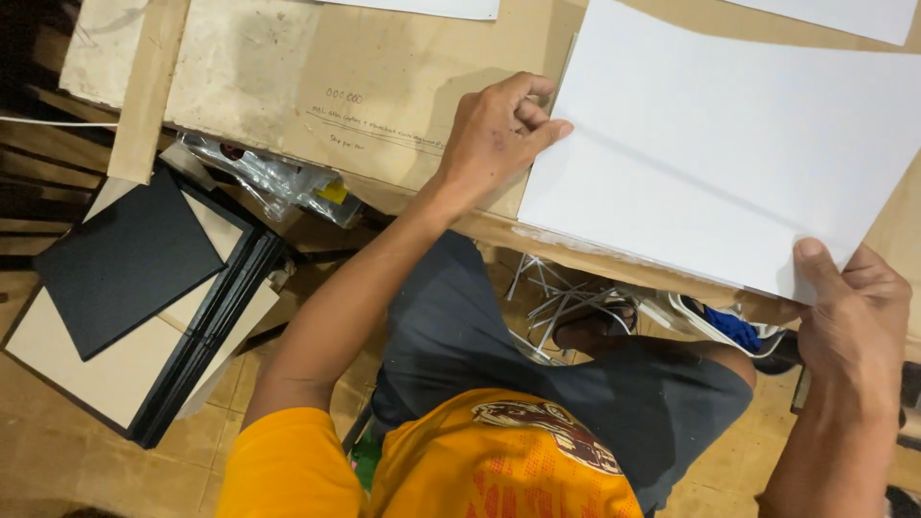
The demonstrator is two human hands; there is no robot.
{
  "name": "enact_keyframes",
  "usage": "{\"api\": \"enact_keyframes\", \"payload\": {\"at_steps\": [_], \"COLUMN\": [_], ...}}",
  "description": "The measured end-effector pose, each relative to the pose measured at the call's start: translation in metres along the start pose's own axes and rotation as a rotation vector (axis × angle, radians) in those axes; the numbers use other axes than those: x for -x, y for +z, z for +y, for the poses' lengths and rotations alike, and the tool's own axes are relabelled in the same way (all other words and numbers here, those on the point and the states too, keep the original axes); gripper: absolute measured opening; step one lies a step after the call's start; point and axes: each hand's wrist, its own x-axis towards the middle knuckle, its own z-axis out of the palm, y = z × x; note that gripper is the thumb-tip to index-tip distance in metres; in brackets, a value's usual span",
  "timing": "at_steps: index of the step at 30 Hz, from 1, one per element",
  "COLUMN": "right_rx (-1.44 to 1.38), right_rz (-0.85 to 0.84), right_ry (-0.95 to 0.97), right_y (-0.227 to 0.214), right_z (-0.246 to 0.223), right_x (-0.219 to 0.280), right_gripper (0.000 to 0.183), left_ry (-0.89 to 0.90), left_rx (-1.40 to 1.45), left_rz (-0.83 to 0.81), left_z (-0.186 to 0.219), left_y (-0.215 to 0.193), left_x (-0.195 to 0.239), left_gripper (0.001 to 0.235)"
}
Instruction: Cutting paper sheets with scissors, folding them, and applying glue with a brush to assemble a notepad or similar item.
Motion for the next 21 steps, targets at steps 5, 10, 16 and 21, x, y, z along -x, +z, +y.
{"api": "enact_keyframes", "payload": {"at_steps": [5,10,16,21], "right_rx": [0.126,0.093,0.151,0.135], "right_rz": [0.016,0.012,-0.004,0.012], "right_ry": [0.025,0.063,0.011,0.037], "right_y": [-0.006,-0.001,-0.004,0.002], "right_z": [0.013,0.002,0.010,0.001], "right_x": [-0.006,-0.002,-0.005,-0.001], "right_gripper": [0.021,0.023,0.026,0.022], "left_ry": [0.004,-0.024,0.028,0.132], "left_rx": [0.044,0.015,-0.041,-0.074], "left_rz": [-0.015,-0.019,0.000,-0.008], "left_z": [0.007,0.009,0.003,0.017], "left_y": [-0.003,-0.003,0.000,-0.007], "left_x": [0.000,-0.001,-0.001,0.014], "left_gripper": [0.034,0.037,0.042,0.045]}}
